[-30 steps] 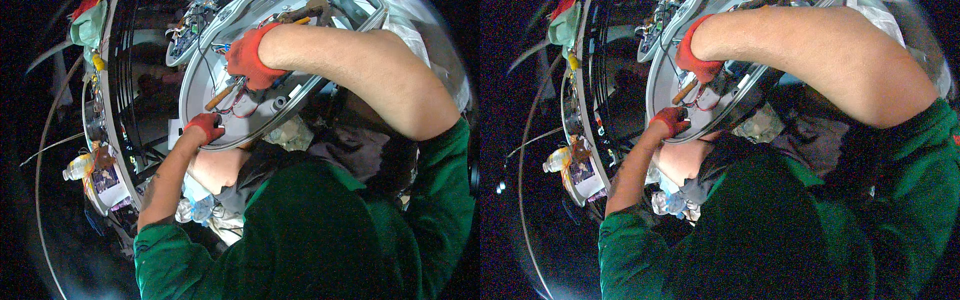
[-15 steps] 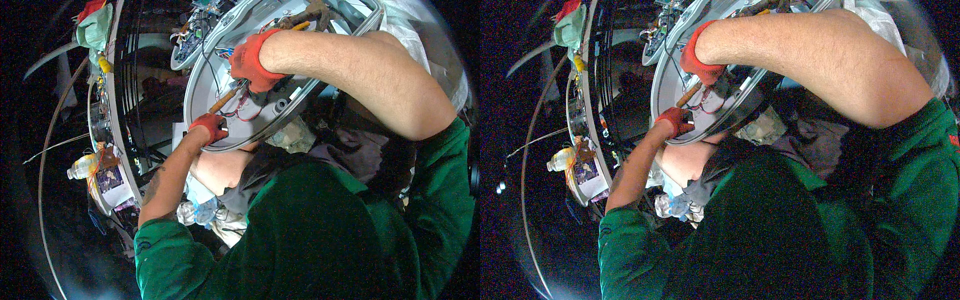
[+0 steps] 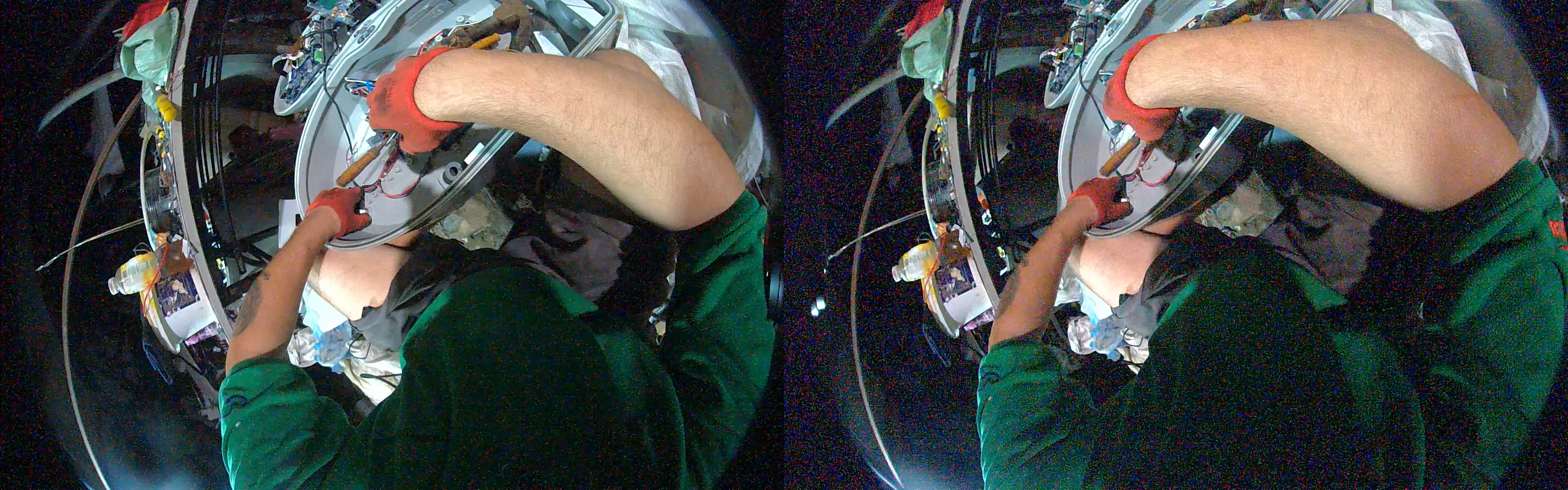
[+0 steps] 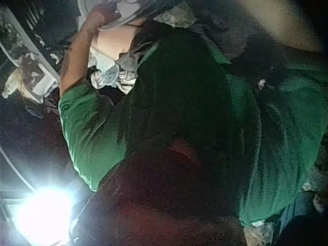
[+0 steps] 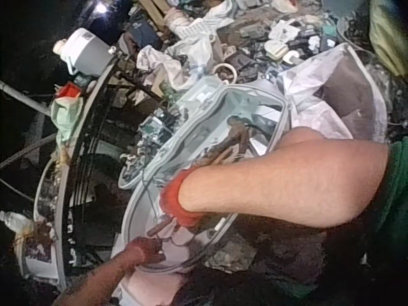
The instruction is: The person repairs a large oval street light fixture by stripping and connecting internal wires using pliers and a screwdriver.
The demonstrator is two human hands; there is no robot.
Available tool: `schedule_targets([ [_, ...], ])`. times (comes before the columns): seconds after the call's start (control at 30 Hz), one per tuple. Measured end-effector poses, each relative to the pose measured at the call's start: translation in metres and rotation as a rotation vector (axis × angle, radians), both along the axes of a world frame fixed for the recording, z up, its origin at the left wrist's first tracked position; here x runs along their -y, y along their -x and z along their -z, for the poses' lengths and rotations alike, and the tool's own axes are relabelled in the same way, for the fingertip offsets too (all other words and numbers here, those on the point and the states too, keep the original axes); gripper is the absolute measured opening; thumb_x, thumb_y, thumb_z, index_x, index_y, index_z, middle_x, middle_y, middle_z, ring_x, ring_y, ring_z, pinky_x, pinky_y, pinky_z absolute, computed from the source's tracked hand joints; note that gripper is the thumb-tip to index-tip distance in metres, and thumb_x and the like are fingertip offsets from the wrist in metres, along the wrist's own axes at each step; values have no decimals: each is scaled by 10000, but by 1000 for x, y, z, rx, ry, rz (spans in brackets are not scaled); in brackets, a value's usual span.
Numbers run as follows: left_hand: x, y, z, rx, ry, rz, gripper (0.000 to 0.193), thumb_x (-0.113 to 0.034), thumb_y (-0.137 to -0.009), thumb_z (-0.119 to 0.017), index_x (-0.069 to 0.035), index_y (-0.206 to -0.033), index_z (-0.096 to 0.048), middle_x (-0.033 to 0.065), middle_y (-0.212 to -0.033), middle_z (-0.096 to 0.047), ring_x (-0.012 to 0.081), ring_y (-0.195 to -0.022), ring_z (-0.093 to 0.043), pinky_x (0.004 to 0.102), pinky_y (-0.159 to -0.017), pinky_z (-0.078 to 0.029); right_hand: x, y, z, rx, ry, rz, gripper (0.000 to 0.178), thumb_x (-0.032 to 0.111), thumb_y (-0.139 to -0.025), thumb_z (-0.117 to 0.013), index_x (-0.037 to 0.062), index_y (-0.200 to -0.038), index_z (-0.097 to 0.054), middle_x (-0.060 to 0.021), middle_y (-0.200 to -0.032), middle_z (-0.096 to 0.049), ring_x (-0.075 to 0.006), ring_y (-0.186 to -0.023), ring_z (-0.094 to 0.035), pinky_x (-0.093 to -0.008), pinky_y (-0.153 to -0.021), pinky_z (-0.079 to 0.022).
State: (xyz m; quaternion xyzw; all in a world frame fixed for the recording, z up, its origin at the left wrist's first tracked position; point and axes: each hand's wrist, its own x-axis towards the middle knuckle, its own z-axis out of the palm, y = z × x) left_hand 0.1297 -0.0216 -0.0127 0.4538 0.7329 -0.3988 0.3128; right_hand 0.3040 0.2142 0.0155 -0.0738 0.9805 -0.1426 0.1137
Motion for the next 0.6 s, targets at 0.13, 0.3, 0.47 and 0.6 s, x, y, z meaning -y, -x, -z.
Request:
schedule_targets([
  [0.13,7,0,0,-77,-58,-105,521,-385,-752,-658,-67,-1159,-590,183,-1154,-642,341,-1114,-594,421,-998,-442,1,2,-8,107,-63,-21,406,289,-729,-644,61,-1064,-680,-132,-1098,-652,-317,-1001,-642,-475,-817,-533],
  [0.3,9,1,4,-29,-129,-175,409,-355,-732,-692,-75,-1026,-641,172,-1025,-677,337,-980,-646,438,-875,-503,-2,-1,-9,122,-53,-16,431,281,-731,-631,49,-1093,-663,-138,-1171,-625,-316,-1070,-622,-477,-850,-532],
  [0.47,2,-3,6,-61,-61,-198,357,-341,-734,-680,-70,-966,-663,170,-1013,-685,336,-965,-655,436,-864,-512,-1,-3,-4,26,-24,-13,443,295,-747,-625,57,-1120,-650,-132,-1231,-599,-309,-1111,-605,-462,-872,-527],
  [0.6,-4,-16,3,-84,-32,-187,407,-319,-753,-653,-90,-1089,-641,156,-1107,-673,326,-1046,-637,422,-924,-497,0,0,-2,36,-32,31,402,311,-756,-660,66,-1072,-693,-106,-1068,-688,-321,-940,-664,-465,-760,-541],
])
